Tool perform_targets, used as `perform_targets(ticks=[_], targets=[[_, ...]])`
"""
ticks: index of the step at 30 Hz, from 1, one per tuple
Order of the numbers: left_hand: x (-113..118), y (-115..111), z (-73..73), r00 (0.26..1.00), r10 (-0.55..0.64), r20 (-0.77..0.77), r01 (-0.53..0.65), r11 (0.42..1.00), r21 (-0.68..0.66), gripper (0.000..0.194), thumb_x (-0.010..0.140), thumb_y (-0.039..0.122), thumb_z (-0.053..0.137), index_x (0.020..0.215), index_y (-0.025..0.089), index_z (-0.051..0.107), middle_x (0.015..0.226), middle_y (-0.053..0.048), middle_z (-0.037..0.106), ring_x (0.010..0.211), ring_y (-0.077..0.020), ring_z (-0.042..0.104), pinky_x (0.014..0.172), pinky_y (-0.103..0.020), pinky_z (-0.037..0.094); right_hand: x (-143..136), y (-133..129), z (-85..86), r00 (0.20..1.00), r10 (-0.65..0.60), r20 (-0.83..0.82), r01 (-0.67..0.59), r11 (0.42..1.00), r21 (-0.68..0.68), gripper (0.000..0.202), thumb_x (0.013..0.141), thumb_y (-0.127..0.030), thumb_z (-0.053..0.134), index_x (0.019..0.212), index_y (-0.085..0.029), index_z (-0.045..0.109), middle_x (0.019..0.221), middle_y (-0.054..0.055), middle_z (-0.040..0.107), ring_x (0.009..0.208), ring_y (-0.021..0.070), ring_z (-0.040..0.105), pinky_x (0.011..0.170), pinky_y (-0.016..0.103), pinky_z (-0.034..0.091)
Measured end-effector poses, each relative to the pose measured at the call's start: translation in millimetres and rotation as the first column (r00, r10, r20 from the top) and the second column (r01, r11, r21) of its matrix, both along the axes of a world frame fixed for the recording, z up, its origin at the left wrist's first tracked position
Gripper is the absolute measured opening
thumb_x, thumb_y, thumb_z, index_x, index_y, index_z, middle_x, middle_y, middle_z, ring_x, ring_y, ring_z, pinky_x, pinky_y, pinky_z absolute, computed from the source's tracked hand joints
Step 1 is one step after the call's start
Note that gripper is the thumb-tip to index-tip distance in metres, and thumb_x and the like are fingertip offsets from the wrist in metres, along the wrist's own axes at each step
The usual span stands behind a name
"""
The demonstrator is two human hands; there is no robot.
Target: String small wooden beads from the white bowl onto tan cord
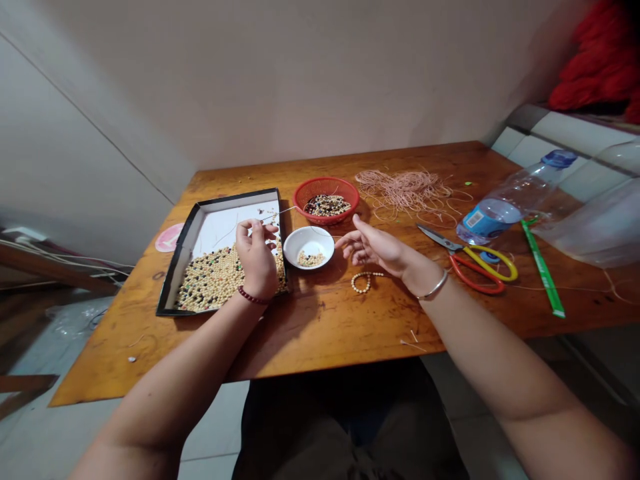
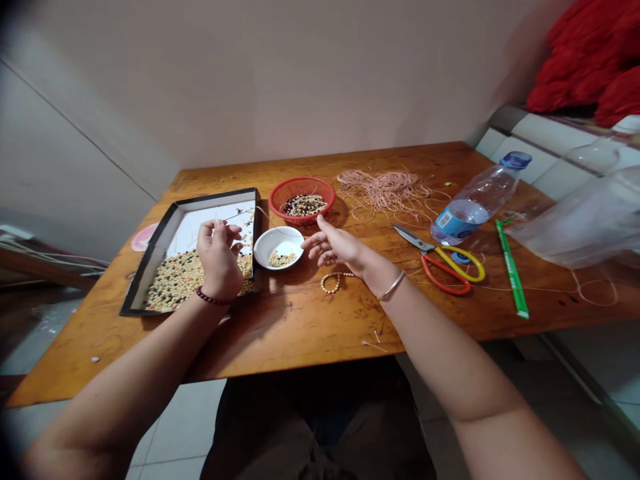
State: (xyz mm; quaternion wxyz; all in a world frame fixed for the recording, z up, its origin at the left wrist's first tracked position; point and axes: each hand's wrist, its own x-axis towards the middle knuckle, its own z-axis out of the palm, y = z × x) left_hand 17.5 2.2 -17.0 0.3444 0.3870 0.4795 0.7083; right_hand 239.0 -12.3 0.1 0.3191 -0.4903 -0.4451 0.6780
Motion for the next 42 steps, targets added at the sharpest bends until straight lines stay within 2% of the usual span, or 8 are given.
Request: perform_targets(ticks=[5,10,17,27,30,35,39,42], targets=[[3,-4,-0.2,0.976,-0.217,0.004,0.216,0.975,0.055,0.024,0.082,0.039,0.066,0.079,0.021,0.05,0.061,0.003,0.052,0.052,-0.008,0.046,0.047,-0.017,0.035,-5,0,-1.0,0.997,-0.013,0.08,0.009,0.998,0.055,0.057,0.096,-0.055,0.035,0.082,-0.012,0.069,0.064,0.006,0.064,0.054,0.0113,0.057,0.058,0.023,0.047],[6,-10,1.0,0.916,-0.361,-0.175,0.371,0.928,0.031,0.025,0.081,0.043,0.068,0.08,0.021,0.057,0.062,0.002,0.05,0.055,-0.0085,0.047,0.051,-0.018,0.038,-7,-2,-3.0,0.999,0.032,0.005,-0.032,0.965,0.259,0.063,0.091,-0.065,0.038,0.08,-0.013,0.071,0.07,0.008,0.069,0.067,0.0146,0.064,0.074,0.029,0.051],[13,-18,7.6,0.85,-0.374,-0.372,0.407,0.913,0.014,0.033,0.081,0.053,0.065,0.078,0.02,0.059,0.061,0.001,0.052,0.058,-0.0108,0.05,0.055,-0.023,0.042,-7,-5,-6.5,0.992,0.125,-0.019,-0.102,0.882,0.459,0.069,0.083,-0.075,0.039,0.067,-0.016,0.072,0.086,0.01,0.071,0.087,0.0168,0.064,0.088,0.032,0.047],[12,-16,1.5,0.797,-0.327,-0.508,0.385,0.923,0.009,0.027,0.085,0.046,0.063,0.084,0.019,0.061,0.07,-0.001,0.061,0.063,-0.012,0.06,0.055,-0.022,0.045,-5,-5,-4.3,0.974,0.048,-0.22,0.023,0.951,0.31,0.033,0.088,-0.045,0.058,0.083,-0.014,0.07,0.081,0.007,0.07,0.061,0.0107,0.062,0.06,0.025,0.051],[11,-19,0.6,0.697,-0.32,-0.642,0.39,0.92,-0.035,0.024,0.088,0.042,0.06,0.084,0.019,0.062,0.073,-0.002,0.063,0.063,-0.0116,0.059,0.055,-0.022,0.044,-6,-3,-5.1,0.98,-0.077,-0.182,0.128,0.948,0.292,0.035,0.091,-0.044,0.054,0.079,-0.014,0.068,0.076,0.006,0.068,0.05,0.0065,0.055,0.051,0.021,0.047],[11,-26,1.3,0.418,-0.389,-0.821,0.446,0.875,-0.187,0.022,0.089,0.039,0.057,0.081,0.019,0.061,0.071,0.0,0.062,0.058,-0.0106,0.052,0.055,-0.022,0.04,-5,-1,-4.4,0.98,-0.179,-0.086,0.196,0.942,0.271,0.042,0.091,-0.047,0.052,0.072,-0.013,0.067,0.068,0.004,0.063,0.038,0.0022,0.038,0.043,0.02,0.041],[11,-26,0.6,0.37,-0.398,-0.839,0.444,0.869,-0.216,0.022,0.089,0.037,0.056,0.077,0.019,0.059,0.071,0.0,0.063,0.057,-0.0103,0.052,0.055,-0.023,0.039,-3,1,-6.7,0.981,-0.17,-0.096,0.191,0.938,0.29,0.049,0.091,-0.054,0.051,0.07,-0.012,0.067,0.06,0.002,0.055,0.036,0.0014,0.028,0.035,0.019,0.019],[11,-26,0.0,0.378,-0.393,-0.838,0.449,0.87,-0.205,0.022,0.09,0.038,0.055,0.078,0.019,0.059,0.071,0.0,0.063,0.057,-0.0106,0.052,0.055,-0.023,0.039,-3,2,-8.8,0.978,-0.169,-0.119,0.198,0.933,0.301,0.054,0.089,-0.059,0.049,0.068,-0.013,0.066,0.059,0.002,0.053,0.038,0.0024,0.029,0.035,0.02,0.016]])
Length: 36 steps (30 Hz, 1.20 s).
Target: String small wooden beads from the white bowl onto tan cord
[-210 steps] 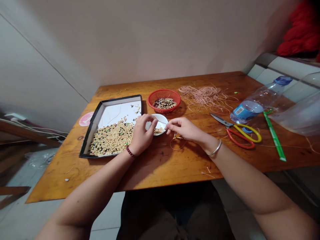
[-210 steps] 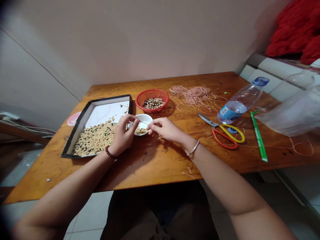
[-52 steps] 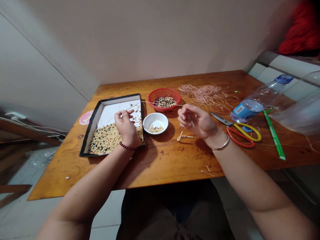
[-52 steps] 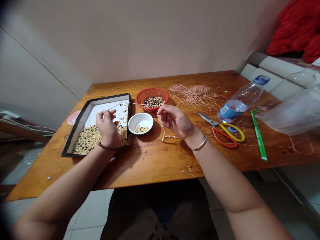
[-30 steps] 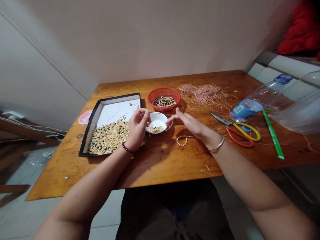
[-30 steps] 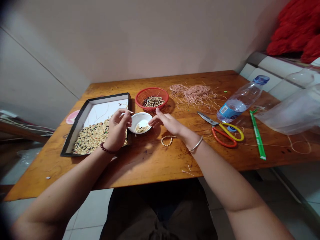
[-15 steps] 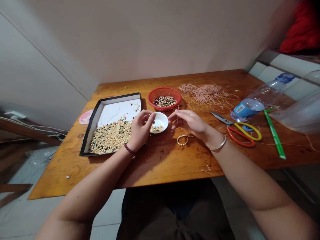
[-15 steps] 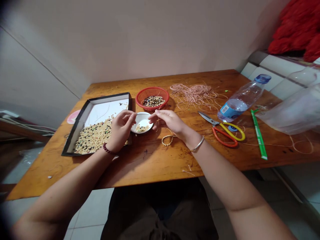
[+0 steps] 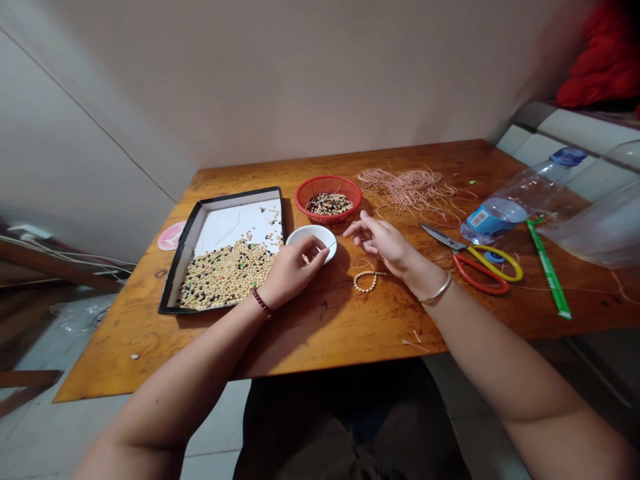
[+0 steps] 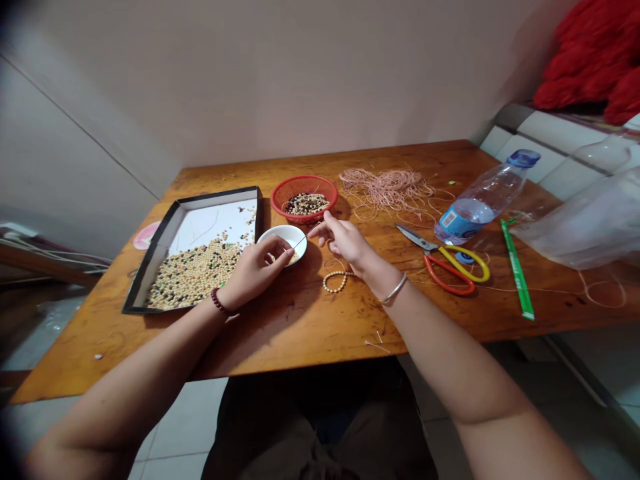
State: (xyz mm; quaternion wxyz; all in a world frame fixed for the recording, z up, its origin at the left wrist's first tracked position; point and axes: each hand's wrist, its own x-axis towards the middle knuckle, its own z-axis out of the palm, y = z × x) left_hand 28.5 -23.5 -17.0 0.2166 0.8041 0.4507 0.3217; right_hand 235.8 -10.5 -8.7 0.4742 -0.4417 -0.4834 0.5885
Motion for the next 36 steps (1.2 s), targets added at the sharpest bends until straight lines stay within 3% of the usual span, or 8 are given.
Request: perform_targets(ticks=[8,15,23,28,36], targets=[[1,-1,2.0,1.0,-0.003,-0.015,0.003,1.0,0.003,0.021,0.09,0.037,0.055,0.081,0.019,0.06,0.075,-0.001,0.065,0.06,-0.011,0.054,0.057,-0.023,0.041,-5,-4,2.5,0.998,-0.016,-0.053,0.013,0.999,-0.041,0.038,0.089,-0.049,0.056,0.07,-0.016,0.055,0.063,0.0,0.055,0.043,0.0053,0.045,0.041,0.019,0.034],[0,0,1.2,1.0,0.018,0.022,-0.018,1.0,0.009,0.019,0.089,0.035,0.056,0.08,0.018,0.06,0.078,-0.003,0.067,0.063,-0.0121,0.056,0.058,-0.024,0.043,-10,-4,2.0,0.997,-0.016,-0.077,0.016,1.0,0.006,0.036,0.087,-0.047,0.058,0.07,-0.016,0.05,0.054,-0.006,0.043,0.038,0.0018,0.023,0.037,0.017,0.011],[1,1,1.3,0.992,0.094,0.079,-0.094,0.996,0.004,0.017,0.086,0.031,0.059,0.075,0.019,0.056,0.063,0.001,0.059,0.055,-0.0108,0.051,0.053,-0.023,0.038,-9,-4,-0.6,0.996,0.029,-0.086,-0.027,0.999,0.024,0.036,0.085,-0.049,0.059,0.07,-0.018,0.049,0.049,-0.009,0.033,0.038,0.0026,0.019,0.037,0.018,0.011],[1,1,1.9,0.989,0.116,0.094,-0.116,0.993,-0.002,0.017,0.086,0.031,0.059,0.075,0.019,0.057,0.061,0.002,0.057,0.054,-0.0107,0.049,0.053,-0.023,0.036,-10,-5,0.1,0.995,0.01,-0.094,-0.009,1.0,0.016,0.035,0.086,-0.046,0.059,0.069,-0.016,0.05,0.052,-0.008,0.038,0.039,0.0022,0.023,0.039,0.017,0.013],[2,-3,6.8,0.985,0.065,0.157,-0.069,0.998,0.016,0.021,0.089,0.038,0.057,0.079,0.019,0.06,0.061,0.002,0.056,0.054,-0.0105,0.048,0.054,-0.023,0.036,-10,-12,8.8,0.955,0.098,-0.28,-0.11,0.993,-0.03,0.031,0.083,-0.045,0.065,0.084,-0.017,0.053,0.057,-0.009,0.035,0.041,0.0023,0.02,0.04,0.017,0.01]])
